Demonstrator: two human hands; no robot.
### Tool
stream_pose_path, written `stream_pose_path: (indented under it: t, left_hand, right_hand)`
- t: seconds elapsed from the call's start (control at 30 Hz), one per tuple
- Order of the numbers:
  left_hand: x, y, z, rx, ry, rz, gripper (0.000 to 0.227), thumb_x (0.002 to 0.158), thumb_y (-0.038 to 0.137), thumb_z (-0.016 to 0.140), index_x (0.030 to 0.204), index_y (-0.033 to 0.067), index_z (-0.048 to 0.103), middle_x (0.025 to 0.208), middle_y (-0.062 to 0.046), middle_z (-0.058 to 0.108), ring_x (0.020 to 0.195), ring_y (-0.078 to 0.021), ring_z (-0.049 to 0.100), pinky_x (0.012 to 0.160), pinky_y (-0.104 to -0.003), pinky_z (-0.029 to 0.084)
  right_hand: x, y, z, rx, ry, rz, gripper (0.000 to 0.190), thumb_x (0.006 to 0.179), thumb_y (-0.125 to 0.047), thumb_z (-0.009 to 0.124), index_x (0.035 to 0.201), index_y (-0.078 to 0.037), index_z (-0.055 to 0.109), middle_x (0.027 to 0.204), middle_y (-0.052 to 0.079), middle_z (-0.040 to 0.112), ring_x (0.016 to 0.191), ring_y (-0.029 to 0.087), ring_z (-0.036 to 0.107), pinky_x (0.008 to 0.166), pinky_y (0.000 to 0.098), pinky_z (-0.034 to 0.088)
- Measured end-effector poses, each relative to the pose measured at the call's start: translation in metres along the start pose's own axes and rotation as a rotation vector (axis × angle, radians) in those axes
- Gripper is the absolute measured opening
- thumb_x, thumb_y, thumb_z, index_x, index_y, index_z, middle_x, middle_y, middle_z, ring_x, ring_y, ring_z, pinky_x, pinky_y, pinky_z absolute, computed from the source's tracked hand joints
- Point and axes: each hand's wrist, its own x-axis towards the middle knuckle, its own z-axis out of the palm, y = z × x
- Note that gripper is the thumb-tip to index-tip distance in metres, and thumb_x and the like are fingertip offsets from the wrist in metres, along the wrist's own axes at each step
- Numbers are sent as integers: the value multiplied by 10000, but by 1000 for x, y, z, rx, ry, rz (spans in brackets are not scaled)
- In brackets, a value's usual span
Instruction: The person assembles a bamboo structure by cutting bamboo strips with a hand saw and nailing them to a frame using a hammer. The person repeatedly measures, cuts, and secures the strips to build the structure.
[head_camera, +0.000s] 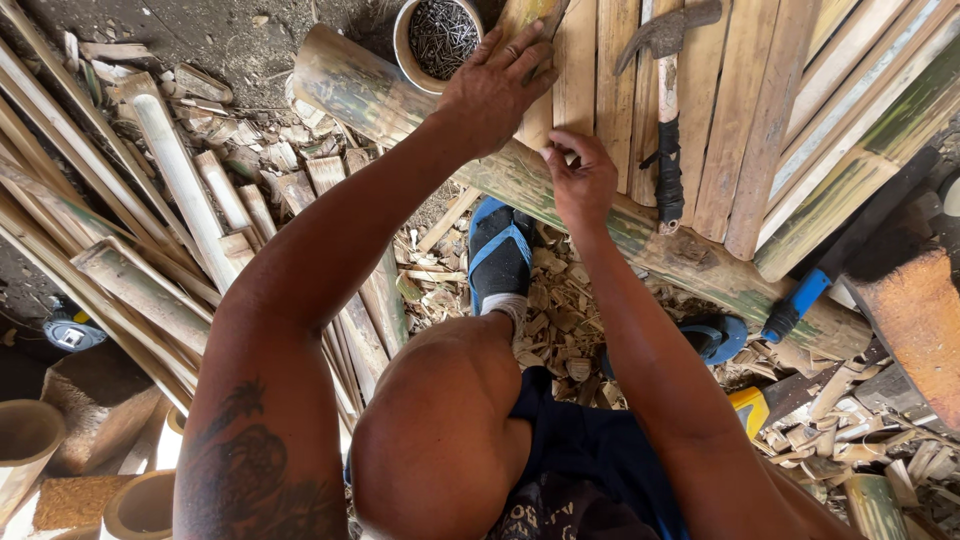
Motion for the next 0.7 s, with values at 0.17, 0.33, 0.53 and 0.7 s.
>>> stream_pose_path:
  t: [0.17,0.33,0.53,0.7]
  left_hand:
    - [-4,3,-2,-74,-49,-9,741,977,294,604,1639,162,298,1697,-116,191,1584,-278,49,1269,-525,98]
    - [-9,6,-3,-41,-42,-3,729,983,276,567,1642,169,275,1726,-98,120,1584,-256,31,1267,-518,82]
    - [-17,9,4,12,4,5,760,995,262,525,1668,127,200,1741,-84,56,1592,-230,-4,1274,-514,30]
    - [-17,10,3,-48,-75,0,789,988,270,510,1667,113,140,1736,-95,39,1589,-218,-21,1283,-511,16]
  right_hand:
    - [1,2,-2,104,-21,65,182,936,-80,828,1112,-105,787,1037,55,746,893,131,711,747,280,580]
    - [-2,-14,9,-113,104,60,138,915,-137,847,1039,-122,788,984,20,767,835,139,716,730,288,578]
    - [-2,-25,8,-122,107,35,165,902,-151,841,1054,-125,783,1031,29,766,862,146,731,696,286,576]
    - [0,-23,3,-117,73,107,166,911,-174,839,1069,-144,799,1026,25,770,783,146,714,646,295,571]
